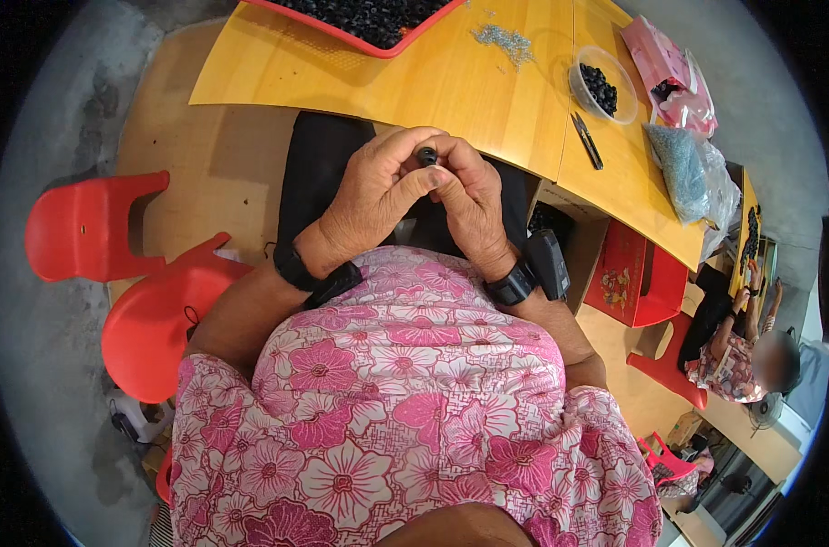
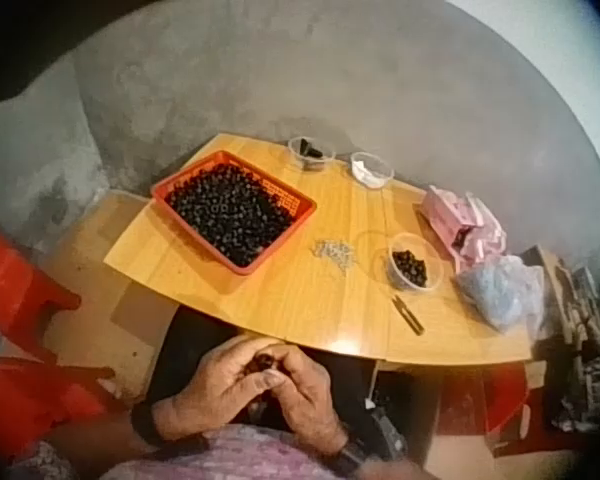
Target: The person assembles small black plastic components by hand, combining pieces and placing finished items into a clear bowl.
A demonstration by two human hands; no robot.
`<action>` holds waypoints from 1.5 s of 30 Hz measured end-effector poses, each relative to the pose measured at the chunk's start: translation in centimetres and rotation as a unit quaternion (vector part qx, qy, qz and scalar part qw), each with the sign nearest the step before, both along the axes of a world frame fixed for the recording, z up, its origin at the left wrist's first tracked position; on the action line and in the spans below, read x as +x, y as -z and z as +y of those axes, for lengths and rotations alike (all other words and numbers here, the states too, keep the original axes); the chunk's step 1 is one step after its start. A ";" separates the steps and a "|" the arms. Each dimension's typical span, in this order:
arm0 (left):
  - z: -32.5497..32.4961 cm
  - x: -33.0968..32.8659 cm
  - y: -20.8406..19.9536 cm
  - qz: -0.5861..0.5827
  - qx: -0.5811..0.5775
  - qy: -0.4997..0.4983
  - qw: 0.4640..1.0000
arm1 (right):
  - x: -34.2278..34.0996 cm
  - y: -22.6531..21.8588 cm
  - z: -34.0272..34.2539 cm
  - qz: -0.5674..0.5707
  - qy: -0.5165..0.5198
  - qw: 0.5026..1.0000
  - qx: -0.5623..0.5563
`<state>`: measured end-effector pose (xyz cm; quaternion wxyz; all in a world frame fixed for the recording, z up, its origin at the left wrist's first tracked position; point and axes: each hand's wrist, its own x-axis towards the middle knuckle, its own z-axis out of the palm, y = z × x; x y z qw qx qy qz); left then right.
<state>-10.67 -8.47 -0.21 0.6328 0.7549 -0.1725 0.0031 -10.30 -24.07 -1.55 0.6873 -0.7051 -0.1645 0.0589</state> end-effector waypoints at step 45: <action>4.9 2.2 1.5 0.168 -0.023 0.023 0.985 | 8.7 -1.9 -10.9 -0.046 0.301 0.952 -0.028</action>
